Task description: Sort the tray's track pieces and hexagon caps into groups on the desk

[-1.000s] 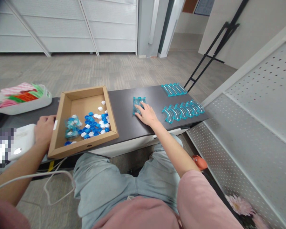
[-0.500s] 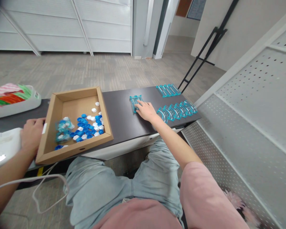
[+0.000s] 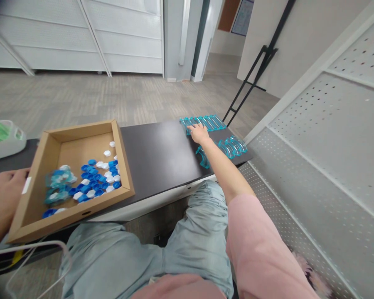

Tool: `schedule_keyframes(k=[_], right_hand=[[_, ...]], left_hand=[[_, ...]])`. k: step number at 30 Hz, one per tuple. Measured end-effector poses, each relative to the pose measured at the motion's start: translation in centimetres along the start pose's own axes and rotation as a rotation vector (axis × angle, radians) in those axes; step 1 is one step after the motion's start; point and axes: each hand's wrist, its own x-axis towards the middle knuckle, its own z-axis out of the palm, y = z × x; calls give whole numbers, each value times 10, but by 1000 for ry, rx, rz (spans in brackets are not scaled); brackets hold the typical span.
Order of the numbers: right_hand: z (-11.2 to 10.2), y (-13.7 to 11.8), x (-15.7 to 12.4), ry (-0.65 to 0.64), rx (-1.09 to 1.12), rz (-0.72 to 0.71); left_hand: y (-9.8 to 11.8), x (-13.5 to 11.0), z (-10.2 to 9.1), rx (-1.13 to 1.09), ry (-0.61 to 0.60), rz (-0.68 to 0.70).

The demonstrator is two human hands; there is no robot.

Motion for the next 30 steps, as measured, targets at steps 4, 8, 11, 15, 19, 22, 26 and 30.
schedule_keyframes(k=[4, 8, 11, 15, 19, 22, 26, 30], right_hand=[[0, 8, -1, 4, -1, 11], [-1, 1, -8, 114, -7, 11], [-4, -23, -16, 240, 24, -40], [-16, -90, -39, 241, 180, -322], [-33, -187, -78, 183, 429, -726], [-38, -263, -103, 80, 440, -948], [-33, -347, -113, -11, 290, -1088], [-22, -390, -116, 13, 162, -1149]], left_hand=[[-2, 0, 3, -58, -3, -12], [3, -2, -1, -94, 3, -9], [12, -9, -13, -83, -2, -18], [23, -17, -25, -155, 1, -37], [20, -16, -17, -151, 34, -39], [17, -15, -9, -157, 66, -57], [19, -17, -9, -211, 91, -52], [22, -19, -11, -237, 101, -60]])
